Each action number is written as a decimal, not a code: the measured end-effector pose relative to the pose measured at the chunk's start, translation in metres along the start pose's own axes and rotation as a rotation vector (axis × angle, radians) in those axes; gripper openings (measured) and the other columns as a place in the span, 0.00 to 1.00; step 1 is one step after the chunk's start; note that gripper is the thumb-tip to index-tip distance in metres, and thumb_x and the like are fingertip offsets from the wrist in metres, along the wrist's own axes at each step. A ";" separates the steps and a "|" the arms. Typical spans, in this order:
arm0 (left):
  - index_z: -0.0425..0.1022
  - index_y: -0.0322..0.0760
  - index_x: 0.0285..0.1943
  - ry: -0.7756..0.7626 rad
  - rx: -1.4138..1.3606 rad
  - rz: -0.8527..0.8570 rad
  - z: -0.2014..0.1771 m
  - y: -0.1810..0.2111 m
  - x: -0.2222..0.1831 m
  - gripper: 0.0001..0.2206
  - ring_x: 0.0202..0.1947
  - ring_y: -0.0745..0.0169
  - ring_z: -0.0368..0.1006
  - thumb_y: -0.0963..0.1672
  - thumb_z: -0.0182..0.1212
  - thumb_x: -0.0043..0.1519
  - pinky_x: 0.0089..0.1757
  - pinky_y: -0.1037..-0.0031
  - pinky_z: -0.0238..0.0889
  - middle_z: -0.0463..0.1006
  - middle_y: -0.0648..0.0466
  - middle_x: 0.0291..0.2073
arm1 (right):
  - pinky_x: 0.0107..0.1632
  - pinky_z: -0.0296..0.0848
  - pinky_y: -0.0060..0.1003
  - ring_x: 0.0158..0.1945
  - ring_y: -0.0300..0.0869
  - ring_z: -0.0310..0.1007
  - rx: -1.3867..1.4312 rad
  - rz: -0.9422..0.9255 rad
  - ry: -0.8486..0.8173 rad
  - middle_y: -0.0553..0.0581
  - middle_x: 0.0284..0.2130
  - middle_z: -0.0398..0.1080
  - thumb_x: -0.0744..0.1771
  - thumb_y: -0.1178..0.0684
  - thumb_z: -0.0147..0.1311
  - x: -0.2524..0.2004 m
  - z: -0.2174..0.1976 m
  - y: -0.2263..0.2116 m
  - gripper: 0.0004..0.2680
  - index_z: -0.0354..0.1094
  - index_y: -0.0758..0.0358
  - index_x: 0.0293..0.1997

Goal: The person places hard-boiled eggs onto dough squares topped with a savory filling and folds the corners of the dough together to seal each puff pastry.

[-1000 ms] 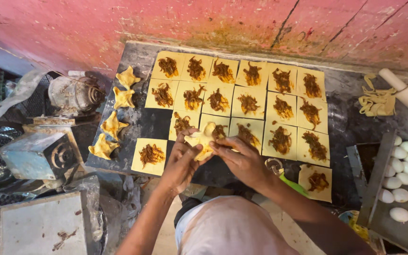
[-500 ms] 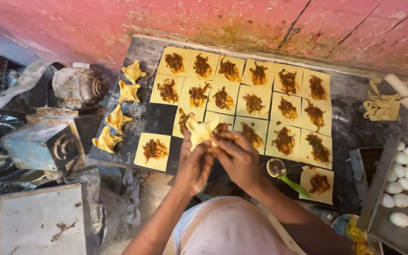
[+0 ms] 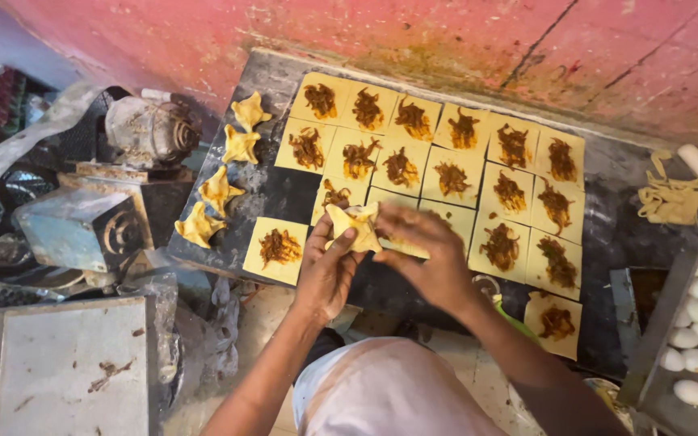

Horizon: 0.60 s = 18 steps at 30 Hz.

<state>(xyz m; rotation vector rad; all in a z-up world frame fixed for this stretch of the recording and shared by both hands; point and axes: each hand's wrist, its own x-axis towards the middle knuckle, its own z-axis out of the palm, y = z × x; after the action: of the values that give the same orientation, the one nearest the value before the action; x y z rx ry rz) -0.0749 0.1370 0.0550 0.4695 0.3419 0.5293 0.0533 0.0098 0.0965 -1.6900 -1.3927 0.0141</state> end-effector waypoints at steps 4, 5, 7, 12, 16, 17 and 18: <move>0.61 0.35 0.71 0.018 0.016 -0.003 -0.015 0.001 -0.009 0.22 0.57 0.58 0.72 0.37 0.56 0.67 0.56 0.68 0.70 0.73 0.48 0.59 | 0.53 0.76 0.37 0.51 0.47 0.75 -0.107 -0.100 -0.044 0.58 0.45 0.75 0.63 0.66 0.63 -0.011 0.036 -0.006 0.14 0.76 0.61 0.53; 0.60 0.36 0.71 0.019 0.008 -0.011 -0.020 0.003 -0.011 0.22 0.57 0.58 0.72 0.37 0.56 0.67 0.55 0.68 0.70 0.73 0.47 0.59 | 0.51 0.76 0.37 0.48 0.47 0.75 -0.089 -0.138 -0.060 0.56 0.44 0.75 0.63 0.65 0.64 -0.010 0.042 -0.002 0.13 0.76 0.61 0.52; 0.60 0.36 0.72 0.017 0.000 -0.031 -0.030 0.010 -0.013 0.23 0.57 0.58 0.73 0.37 0.55 0.67 0.55 0.68 0.70 0.73 0.47 0.59 | 0.48 0.76 0.37 0.44 0.47 0.75 -0.061 -0.141 -0.125 0.54 0.41 0.75 0.64 0.64 0.65 -0.006 0.049 0.004 0.12 0.77 0.60 0.52; 0.57 0.33 0.73 0.077 0.051 0.034 -0.058 0.034 -0.006 0.24 0.58 0.54 0.73 0.39 0.56 0.67 0.55 0.64 0.70 0.72 0.44 0.60 | 0.44 0.81 0.32 0.47 0.41 0.74 0.585 0.247 -0.122 0.52 0.47 0.74 0.63 0.58 0.66 0.009 0.072 0.005 0.20 0.68 0.65 0.61; 0.51 0.44 0.76 -0.037 -0.045 0.141 -0.102 0.059 0.005 0.29 0.63 0.54 0.72 0.47 0.59 0.67 0.61 0.65 0.66 0.69 0.46 0.66 | 0.54 0.77 0.32 0.51 0.34 0.75 1.156 0.886 -0.103 0.48 0.49 0.73 0.62 0.52 0.66 0.023 0.143 0.017 0.23 0.60 0.59 0.62; 0.52 0.43 0.75 0.081 0.171 0.241 -0.118 0.068 0.009 0.28 0.65 0.59 0.69 0.49 0.55 0.68 0.62 0.70 0.62 0.69 0.49 0.67 | 0.52 0.78 0.35 0.49 0.37 0.75 1.175 0.944 -0.146 0.51 0.47 0.73 0.62 0.51 0.67 0.028 0.166 0.026 0.22 0.63 0.65 0.60; 0.53 0.41 0.75 0.199 0.388 0.338 -0.136 0.078 0.014 0.27 0.67 0.64 0.66 0.52 0.52 0.69 0.62 0.75 0.57 0.69 0.52 0.68 | 0.49 0.79 0.38 0.46 0.39 0.75 1.194 1.001 -0.191 0.54 0.46 0.74 0.63 0.50 0.68 0.034 0.188 0.037 0.21 0.66 0.70 0.57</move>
<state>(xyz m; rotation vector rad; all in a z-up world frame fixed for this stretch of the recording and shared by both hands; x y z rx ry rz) -0.1523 0.2503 -0.0220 0.8621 0.5655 0.8474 -0.0051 0.1551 -0.0185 -1.1247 -0.2901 1.3064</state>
